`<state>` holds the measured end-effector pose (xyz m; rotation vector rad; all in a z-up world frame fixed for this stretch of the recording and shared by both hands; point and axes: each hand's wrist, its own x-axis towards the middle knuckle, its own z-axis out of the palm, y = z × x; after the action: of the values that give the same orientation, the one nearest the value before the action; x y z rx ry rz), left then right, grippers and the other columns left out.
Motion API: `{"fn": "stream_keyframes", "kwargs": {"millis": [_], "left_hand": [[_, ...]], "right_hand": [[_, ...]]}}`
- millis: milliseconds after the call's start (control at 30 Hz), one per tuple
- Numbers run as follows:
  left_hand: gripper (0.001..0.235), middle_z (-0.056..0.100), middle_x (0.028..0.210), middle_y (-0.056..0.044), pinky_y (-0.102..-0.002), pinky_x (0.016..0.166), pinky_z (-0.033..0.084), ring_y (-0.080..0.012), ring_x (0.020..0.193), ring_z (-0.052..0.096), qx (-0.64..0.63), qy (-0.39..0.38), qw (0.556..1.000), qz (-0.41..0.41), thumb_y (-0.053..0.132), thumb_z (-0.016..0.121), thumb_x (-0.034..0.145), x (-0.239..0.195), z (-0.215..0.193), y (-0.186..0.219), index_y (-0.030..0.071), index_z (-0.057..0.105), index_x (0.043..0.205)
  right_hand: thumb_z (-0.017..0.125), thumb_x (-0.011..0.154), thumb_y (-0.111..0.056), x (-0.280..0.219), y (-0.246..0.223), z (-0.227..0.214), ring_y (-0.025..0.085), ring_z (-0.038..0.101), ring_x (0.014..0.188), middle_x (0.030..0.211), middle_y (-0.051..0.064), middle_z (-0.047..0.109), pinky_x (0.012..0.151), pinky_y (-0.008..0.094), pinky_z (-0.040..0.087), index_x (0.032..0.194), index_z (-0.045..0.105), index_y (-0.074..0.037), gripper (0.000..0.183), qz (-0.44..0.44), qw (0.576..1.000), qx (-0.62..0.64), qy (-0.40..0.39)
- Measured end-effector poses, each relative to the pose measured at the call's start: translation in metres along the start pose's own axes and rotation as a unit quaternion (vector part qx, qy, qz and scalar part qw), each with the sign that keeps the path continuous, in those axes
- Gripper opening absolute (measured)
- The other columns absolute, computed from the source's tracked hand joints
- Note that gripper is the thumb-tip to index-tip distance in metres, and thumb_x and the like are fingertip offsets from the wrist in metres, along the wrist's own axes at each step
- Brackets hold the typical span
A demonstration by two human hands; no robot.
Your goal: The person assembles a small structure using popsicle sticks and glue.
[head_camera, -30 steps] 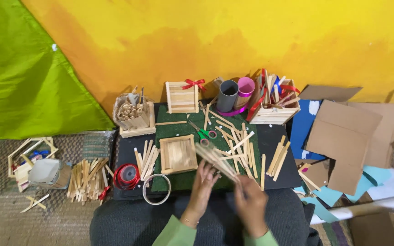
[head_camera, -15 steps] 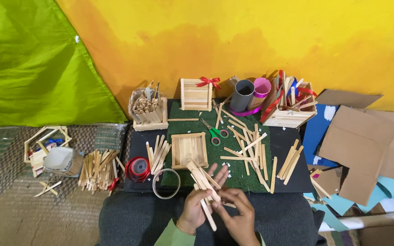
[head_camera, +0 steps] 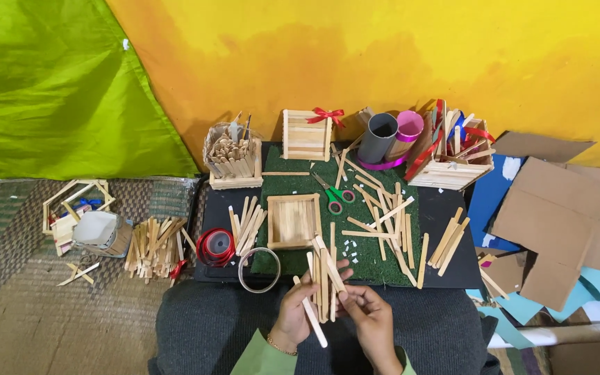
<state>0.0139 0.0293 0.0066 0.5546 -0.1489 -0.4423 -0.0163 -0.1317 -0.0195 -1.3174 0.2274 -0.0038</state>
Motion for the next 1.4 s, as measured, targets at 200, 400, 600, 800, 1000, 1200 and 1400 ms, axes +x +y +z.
{"fn": "stream_keyframes", "kwargs": {"millis": [200, 400, 600, 800, 1000, 1200, 1400], "left_hand": [[0.045, 0.066, 0.106, -0.011, -0.029, 0.082, 0.055, -0.0169, 0.095, 0.063, 0.225, 0.179, 0.958, 0.022, 0.014, 0.055, 0.1, 0.001, -0.006, -0.017, 0.001, 0.054, 0.143], [0.043, 0.065, 0.09, -0.005, -0.023, 0.053, 0.044, -0.0092, 0.06, 0.055, 0.395, 0.183, 0.901, 0.002, 0.022, 0.055, 0.102, 0.002, -0.015, -0.017, 0.007, 0.059, 0.141], [0.034, 0.057, 0.082, -0.006, -0.022, 0.051, 0.04, -0.0101, 0.064, 0.047, 0.155, 0.185, 0.97, 0.025, 0.011, 0.049, 0.104, 0.0, -0.044, 0.009, -0.001, 0.061, 0.133], [0.024, 0.068, 0.093, -0.014, -0.024, 0.052, 0.041, -0.015, 0.072, 0.056, 0.139, 0.247, 0.957, 0.061, 0.011, 0.049, 0.102, 0.001, -0.049, 0.002, 0.0, 0.061, 0.12], [0.019, 0.058, 0.072, -0.002, -0.021, 0.046, 0.039, -0.0065, 0.053, 0.046, 0.287, 0.193, 0.933, 0.103, 0.015, 0.073, 0.094, -0.005, -0.022, -0.019, 0.001, 0.066, 0.105], [0.022, 0.057, 0.066, -0.003, -0.019, 0.043, 0.032, -0.0057, 0.05, 0.043, 0.193, 0.148, 0.969, 0.045, 0.013, 0.08, 0.089, -0.007, -0.025, -0.012, -0.003, 0.066, 0.095], [0.025, 0.059, 0.058, -0.005, -0.022, 0.03, 0.032, -0.0081, 0.035, 0.043, 0.114, 0.233, 0.963, 0.078, 0.019, 0.078, 0.089, -0.004, -0.062, -0.003, -0.002, 0.066, 0.081]], "right_hand": [[0.082, 0.075, -0.013, -0.005, -0.012, 0.011, 0.013, 0.067, 0.074, 0.092, 0.004, 0.072, 0.063, 0.024, 0.056, 0.085, 0.081, -0.008, 0.012, -0.177, 0.914, -0.362, 0.035], [0.076, 0.087, -0.002, 0.006, -0.003, -0.001, 0.02, 0.061, 0.064, 0.074, 0.015, 0.072, 0.061, 0.031, 0.052, 0.094, 0.081, 0.01, 0.014, 0.063, 0.993, -0.099, 0.02], [0.052, 0.099, 0.003, 0.039, 0.003, -0.053, 0.029, 0.06, 0.075, 0.085, 0.021, 0.064, 0.072, 0.04, 0.052, 0.105, 0.07, 0.01, 0.02, 0.014, 0.988, 0.149, 0.036], [0.069, 0.087, 0.009, 0.023, -0.015, -0.015, 0.029, 0.07, 0.066, 0.078, 0.024, 0.076, 0.067, 0.037, 0.062, 0.102, 0.077, 0.013, 0.018, -0.003, 0.999, -0.025, 0.031], [0.07, 0.087, 0.01, 0.007, -0.003, 0.014, 0.023, 0.066, 0.066, 0.076, 0.021, 0.077, 0.063, 0.031, 0.055, 0.1, 0.081, 0.016, 0.017, 0.044, 0.998, -0.025, -0.044], [0.064, 0.093, 0.008, 0.013, 0.004, 0.002, 0.022, 0.057, 0.072, 0.081, 0.021, 0.07, 0.068, 0.034, 0.048, 0.096, 0.076, 0.015, 0.014, 0.121, 0.984, 0.105, -0.082], [0.044, 0.1, 0.005, 0.034, 0.025, -0.024, 0.022, 0.061, 0.073, 0.084, 0.018, 0.064, 0.064, 0.03, 0.055, 0.101, 0.064, 0.007, 0.021, 0.103, 0.947, 0.276, -0.131]]}}
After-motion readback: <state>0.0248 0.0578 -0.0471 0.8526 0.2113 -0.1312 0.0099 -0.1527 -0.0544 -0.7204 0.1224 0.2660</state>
